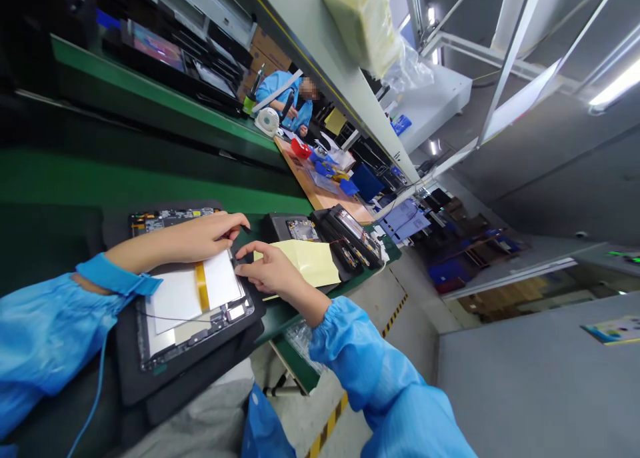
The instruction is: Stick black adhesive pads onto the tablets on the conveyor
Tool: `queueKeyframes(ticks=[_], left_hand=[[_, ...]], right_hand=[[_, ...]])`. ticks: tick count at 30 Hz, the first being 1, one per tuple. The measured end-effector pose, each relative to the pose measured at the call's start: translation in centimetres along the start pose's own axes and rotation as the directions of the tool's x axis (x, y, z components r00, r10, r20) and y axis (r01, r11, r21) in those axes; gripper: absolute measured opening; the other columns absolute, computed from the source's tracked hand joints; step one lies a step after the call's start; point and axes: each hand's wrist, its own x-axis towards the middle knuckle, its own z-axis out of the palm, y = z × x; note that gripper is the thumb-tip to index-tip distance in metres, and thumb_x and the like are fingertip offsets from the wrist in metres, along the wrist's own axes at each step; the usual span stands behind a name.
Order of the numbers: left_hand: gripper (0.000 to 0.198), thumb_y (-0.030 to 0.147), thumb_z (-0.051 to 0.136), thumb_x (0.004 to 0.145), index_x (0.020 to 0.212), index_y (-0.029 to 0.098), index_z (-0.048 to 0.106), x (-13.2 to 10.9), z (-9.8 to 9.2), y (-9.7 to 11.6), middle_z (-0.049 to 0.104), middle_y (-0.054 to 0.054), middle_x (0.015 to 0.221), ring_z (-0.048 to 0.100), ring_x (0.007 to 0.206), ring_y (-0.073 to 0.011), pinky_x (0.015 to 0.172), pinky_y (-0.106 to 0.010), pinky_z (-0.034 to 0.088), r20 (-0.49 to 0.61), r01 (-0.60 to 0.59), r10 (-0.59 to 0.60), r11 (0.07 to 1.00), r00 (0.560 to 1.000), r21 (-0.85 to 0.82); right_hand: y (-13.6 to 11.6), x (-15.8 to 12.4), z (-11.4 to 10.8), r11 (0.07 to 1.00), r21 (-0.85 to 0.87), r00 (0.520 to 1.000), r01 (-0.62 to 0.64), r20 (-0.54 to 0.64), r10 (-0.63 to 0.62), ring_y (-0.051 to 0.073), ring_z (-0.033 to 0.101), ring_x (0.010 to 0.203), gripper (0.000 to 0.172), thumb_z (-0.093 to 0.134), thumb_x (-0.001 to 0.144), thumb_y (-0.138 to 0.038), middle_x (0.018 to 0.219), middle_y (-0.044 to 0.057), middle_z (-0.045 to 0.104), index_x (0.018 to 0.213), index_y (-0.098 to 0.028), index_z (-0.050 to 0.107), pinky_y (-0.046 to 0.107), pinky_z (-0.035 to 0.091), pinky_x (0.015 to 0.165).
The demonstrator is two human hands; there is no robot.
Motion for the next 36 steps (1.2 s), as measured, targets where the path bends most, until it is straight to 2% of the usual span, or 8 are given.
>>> queueKeyframes(ticks=[7,13,17,19,21,27,30,36], left_hand=[[0.013,0.014,0.050,0.084,0.090,0.025,0.051,-0.1,0.0,0.0,0.061,-0.003,0.082,0.061,0.085,-0.0265,0.075,-0.034,0.043,-0.010,-0.006,0.006,1.000,1.000,-0.013],[0.017,0.018,0.052,0.082,0.097,0.025,0.054,-0.2,0.1,-0.3,0.063,-0.003,0.084,0.061,0.083,-0.0262,0.073,-0.034,0.043,-0.013,-0.002,0.001,0.999,1.000,-0.033],[0.021,0.020,0.051,0.084,0.104,0.024,0.055,-0.1,0.3,-0.8,0.064,-0.003,0.087,0.062,0.082,-0.0251,0.074,-0.033,0.045,-0.013,-0.009,0.008,0.999,1.000,-0.046],[0.022,0.021,0.051,0.085,0.107,0.023,0.056,-0.1,0.4,-1.0,0.065,-0.003,0.088,0.062,0.083,-0.0244,0.075,-0.033,0.045,-0.016,-0.014,0.013,0.998,1.000,-0.057],[0.025,0.022,0.051,0.086,0.110,0.023,0.056,-0.1,0.5,-1.2,0.065,-0.003,0.088,0.062,0.082,-0.0238,0.075,-0.032,0.046,-0.020,-0.020,0.018,0.997,1.000,-0.068],[0.031,0.026,0.051,0.085,0.115,0.023,0.056,-0.3,0.5,-1.2,0.067,-0.003,0.092,0.063,0.084,-0.0238,0.077,-0.032,0.048,-0.018,-0.030,0.029,0.997,0.999,-0.064],[0.035,0.029,0.049,0.086,0.121,0.022,0.055,-0.4,0.4,-1.1,0.067,-0.004,0.094,0.065,0.088,-0.0244,0.081,-0.034,0.050,-0.005,-0.028,0.028,0.998,1.000,-0.053],[0.043,0.035,0.046,0.088,0.128,0.020,0.053,-0.6,0.1,-0.7,0.065,-0.006,0.095,0.065,0.090,-0.0275,0.084,-0.039,0.051,0.013,-0.010,0.011,0.999,1.000,-0.035]], right_hand=[[0.0,2.7,-1.6,0.988,-0.119,0.992,0.098,0.087,-0.088,0.005,0.030,0.038,0.043,0.091,0.077,-0.044,0.046,-0.018,0.040,0.099,-0.023,0.060,0.016,0.021,0.041],[1.3,3.9,-1.0,0.940,-0.237,0.958,0.244,-0.092,-0.271,0.009,0.041,0.049,0.043,0.087,0.088,-0.056,0.055,-0.013,0.045,0.091,-0.024,0.058,0.020,0.032,0.049],[2.4,1.3,-0.3,0.804,-0.429,0.852,0.411,-0.134,-0.507,0.025,0.070,0.113,0.025,0.077,0.098,-0.043,0.115,0.010,0.076,0.107,-0.020,0.077,0.040,0.056,0.102],[3.0,-0.5,-0.3,0.621,-0.594,0.783,0.511,0.025,-0.621,0.035,0.054,0.150,0.032,0.075,0.099,-0.041,0.152,0.020,0.068,0.121,-0.017,0.081,0.055,0.040,0.129],[3.4,-2.2,-0.4,0.453,-0.694,0.743,0.560,0.179,-0.645,0.039,0.038,0.165,0.044,0.072,0.103,-0.044,0.168,0.024,0.055,0.135,-0.014,0.078,0.063,0.029,0.136],[4.2,-4.5,-0.8,0.518,-0.675,0.769,0.525,0.115,-0.629,0.036,0.042,0.166,0.033,0.069,0.108,-0.043,0.168,0.017,0.059,0.130,-0.023,0.083,0.061,0.039,0.132],[4.9,-3.7,-0.4,0.539,-0.678,0.776,0.500,0.074,-0.626,0.036,0.034,0.170,0.049,0.069,0.108,-0.048,0.175,0.019,0.049,0.148,-0.020,0.073,0.063,0.035,0.135],[6.5,-4.3,-0.3,0.540,-0.550,0.648,0.637,0.002,-0.762,0.031,0.060,0.151,0.026,0.065,0.110,-0.035,0.144,0.016,0.078,0.106,-0.022,0.087,0.054,0.049,0.126]])
